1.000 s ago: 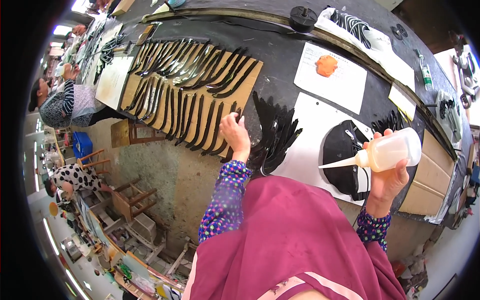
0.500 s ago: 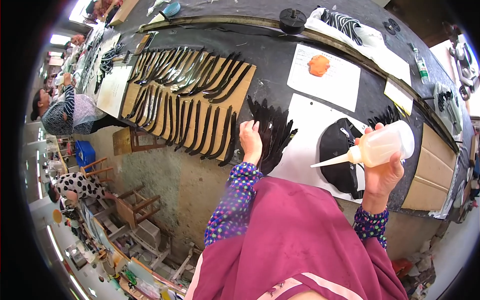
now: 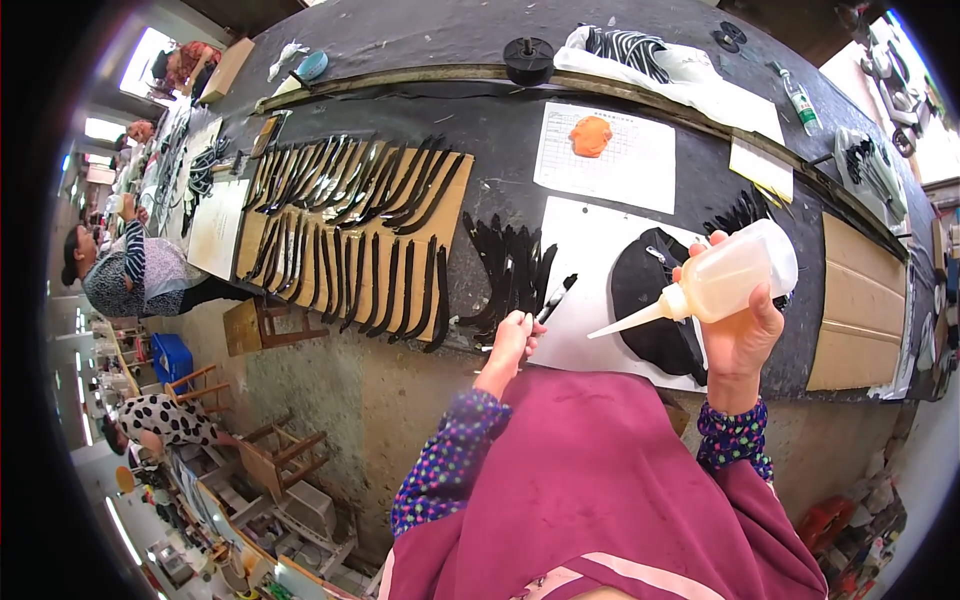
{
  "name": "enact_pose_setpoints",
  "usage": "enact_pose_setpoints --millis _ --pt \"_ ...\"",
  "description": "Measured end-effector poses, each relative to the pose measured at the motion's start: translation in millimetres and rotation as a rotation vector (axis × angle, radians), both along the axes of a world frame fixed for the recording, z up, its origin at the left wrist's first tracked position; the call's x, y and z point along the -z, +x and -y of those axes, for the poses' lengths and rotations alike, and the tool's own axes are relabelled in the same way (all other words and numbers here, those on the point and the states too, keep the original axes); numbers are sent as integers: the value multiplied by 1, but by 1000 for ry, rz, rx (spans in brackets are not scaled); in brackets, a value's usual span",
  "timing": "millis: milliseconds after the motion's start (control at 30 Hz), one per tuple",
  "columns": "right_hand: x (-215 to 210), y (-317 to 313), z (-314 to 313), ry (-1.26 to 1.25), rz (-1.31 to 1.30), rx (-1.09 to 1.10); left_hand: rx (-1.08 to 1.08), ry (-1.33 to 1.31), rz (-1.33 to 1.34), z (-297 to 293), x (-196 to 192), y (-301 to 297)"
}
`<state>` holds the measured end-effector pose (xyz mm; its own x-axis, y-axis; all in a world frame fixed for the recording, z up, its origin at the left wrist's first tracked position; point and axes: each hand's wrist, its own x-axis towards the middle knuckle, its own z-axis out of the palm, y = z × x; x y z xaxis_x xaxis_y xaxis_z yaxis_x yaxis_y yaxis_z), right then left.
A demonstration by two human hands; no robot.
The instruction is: Apply a liquid adhesive or dye from a squeeze bottle onto a series of black shoe components on a workbench.
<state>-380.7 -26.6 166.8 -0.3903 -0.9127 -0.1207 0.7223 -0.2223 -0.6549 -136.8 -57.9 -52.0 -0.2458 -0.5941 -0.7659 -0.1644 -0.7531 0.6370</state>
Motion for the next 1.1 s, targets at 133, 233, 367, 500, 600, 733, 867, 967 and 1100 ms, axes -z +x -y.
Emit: enact_pose_setpoints --millis 133,233,367,500,600,733,867,967,1100 --pt "-3 -4 -9 0 10 32 -48 66 -254 7 -67 2" --pt "1 -9 -10 -39 -41 -34 -9 7 -365 10 -120 -1" --pt "-13 -7 -17 -73 -14 -23 151 -146 -357 13 -177 -2" --pt "-23 -10 -26 -150 -52 59 188 -252 -286 11 -230 -6" --pt "-31 -10 -29 -189 -88 78 196 -273 -272 8 -251 -3" --pt "-37 -11 -28 -340 -154 -1 256 -244 -248 6 -271 -1" --pt "-43 -9 -30 -353 -195 -63 310 -225 -221 7 -283 -1" --pt "-41 -11 -27 -450 -241 -140 309 -219 -233 7 -280 -1" --pt "-40 -9 -25 -459 -250 -169 311 -206 -250 7 -279 1"
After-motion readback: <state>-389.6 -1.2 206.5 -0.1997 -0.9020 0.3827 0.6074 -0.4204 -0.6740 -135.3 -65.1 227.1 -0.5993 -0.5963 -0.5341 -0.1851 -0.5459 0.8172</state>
